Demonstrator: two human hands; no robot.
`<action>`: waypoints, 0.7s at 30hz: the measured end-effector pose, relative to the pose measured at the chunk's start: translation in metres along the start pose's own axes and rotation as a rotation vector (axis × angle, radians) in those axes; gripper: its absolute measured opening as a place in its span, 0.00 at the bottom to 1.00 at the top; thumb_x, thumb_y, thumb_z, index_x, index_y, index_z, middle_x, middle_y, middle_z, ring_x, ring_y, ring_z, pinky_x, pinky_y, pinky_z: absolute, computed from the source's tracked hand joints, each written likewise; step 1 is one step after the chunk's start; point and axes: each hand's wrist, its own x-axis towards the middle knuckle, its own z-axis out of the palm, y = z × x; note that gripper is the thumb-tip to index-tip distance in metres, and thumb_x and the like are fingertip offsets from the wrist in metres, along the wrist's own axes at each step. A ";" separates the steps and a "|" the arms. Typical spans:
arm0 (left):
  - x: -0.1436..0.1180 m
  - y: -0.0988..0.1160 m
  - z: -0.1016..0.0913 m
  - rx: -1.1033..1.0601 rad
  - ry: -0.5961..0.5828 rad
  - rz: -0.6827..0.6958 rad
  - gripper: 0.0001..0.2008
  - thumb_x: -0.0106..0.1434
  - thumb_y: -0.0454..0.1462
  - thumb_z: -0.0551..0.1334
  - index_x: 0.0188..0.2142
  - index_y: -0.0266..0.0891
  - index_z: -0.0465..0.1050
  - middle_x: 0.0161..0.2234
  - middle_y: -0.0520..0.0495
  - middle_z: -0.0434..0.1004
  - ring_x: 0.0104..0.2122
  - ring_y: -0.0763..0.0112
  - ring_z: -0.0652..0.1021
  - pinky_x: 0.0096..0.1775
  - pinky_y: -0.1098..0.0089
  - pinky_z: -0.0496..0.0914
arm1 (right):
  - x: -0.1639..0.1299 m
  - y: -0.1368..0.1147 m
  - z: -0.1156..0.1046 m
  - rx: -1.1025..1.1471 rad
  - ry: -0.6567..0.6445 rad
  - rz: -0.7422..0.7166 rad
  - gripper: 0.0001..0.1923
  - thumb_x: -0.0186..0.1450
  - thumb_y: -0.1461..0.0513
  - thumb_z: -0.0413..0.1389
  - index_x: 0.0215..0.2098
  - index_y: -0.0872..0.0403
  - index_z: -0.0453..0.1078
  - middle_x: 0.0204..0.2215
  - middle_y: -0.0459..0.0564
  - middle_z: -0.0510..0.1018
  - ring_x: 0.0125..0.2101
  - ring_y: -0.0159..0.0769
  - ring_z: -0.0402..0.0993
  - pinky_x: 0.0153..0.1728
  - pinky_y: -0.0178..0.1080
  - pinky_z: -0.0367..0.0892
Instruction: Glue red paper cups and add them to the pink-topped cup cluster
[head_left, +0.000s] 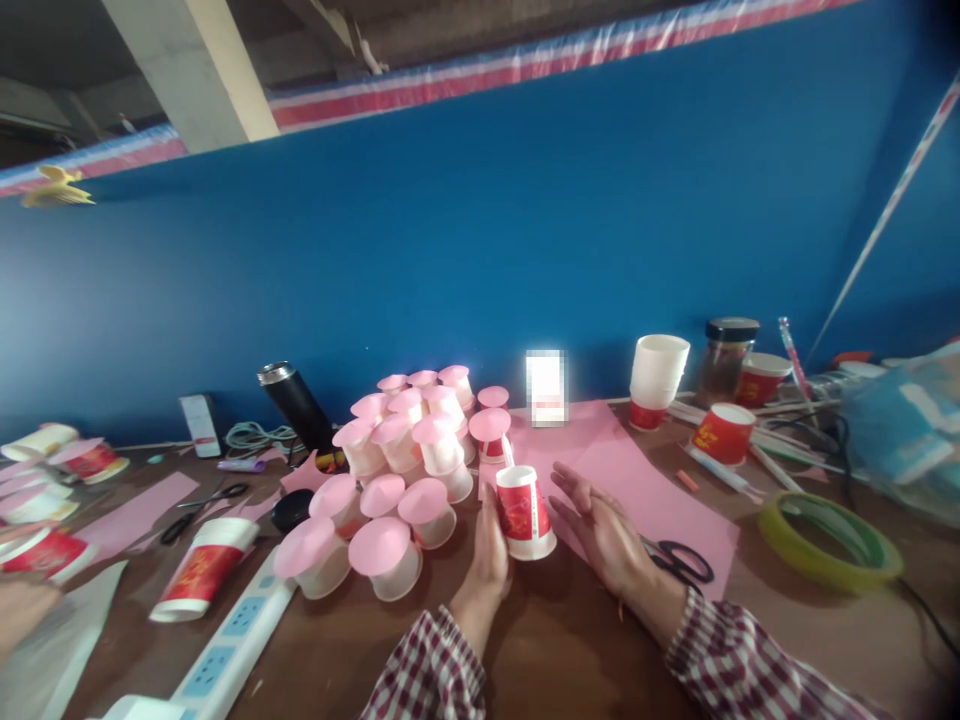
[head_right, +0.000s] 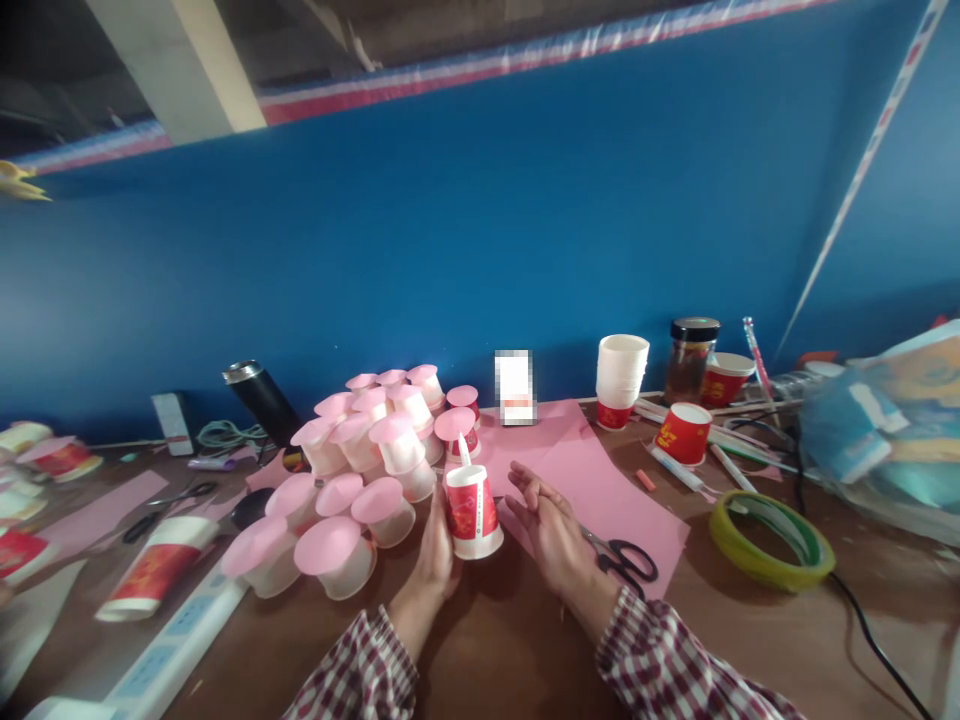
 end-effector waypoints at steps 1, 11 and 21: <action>0.000 0.000 0.000 -0.002 0.003 0.000 0.30 0.56 0.60 0.63 0.39 0.35 0.78 0.35 0.45 0.81 0.34 0.66 0.77 0.42 0.66 0.70 | 0.000 -0.001 0.000 0.015 -0.003 0.002 0.11 0.57 0.57 0.65 0.24 0.51 0.68 0.61 0.48 0.69 0.63 0.51 0.60 0.59 0.51 0.64; 0.005 -0.005 -0.005 -0.035 0.041 0.047 0.25 0.58 0.56 0.65 0.45 0.39 0.77 0.41 0.47 0.81 0.42 0.65 0.77 0.48 0.66 0.69 | 0.005 -0.003 0.000 0.038 0.004 -0.008 0.10 0.56 0.59 0.65 0.37 0.46 0.74 0.58 0.48 0.73 0.64 0.46 0.60 0.61 0.52 0.60; 0.001 -0.001 -0.001 0.013 -0.017 0.077 0.26 0.59 0.57 0.62 0.42 0.37 0.77 0.38 0.47 0.80 0.37 0.68 0.75 0.43 0.68 0.69 | 0.003 -0.004 -0.001 0.286 0.014 0.145 0.14 0.54 0.64 0.62 0.21 0.51 0.60 0.17 0.39 0.63 0.53 0.47 0.73 0.53 0.50 0.67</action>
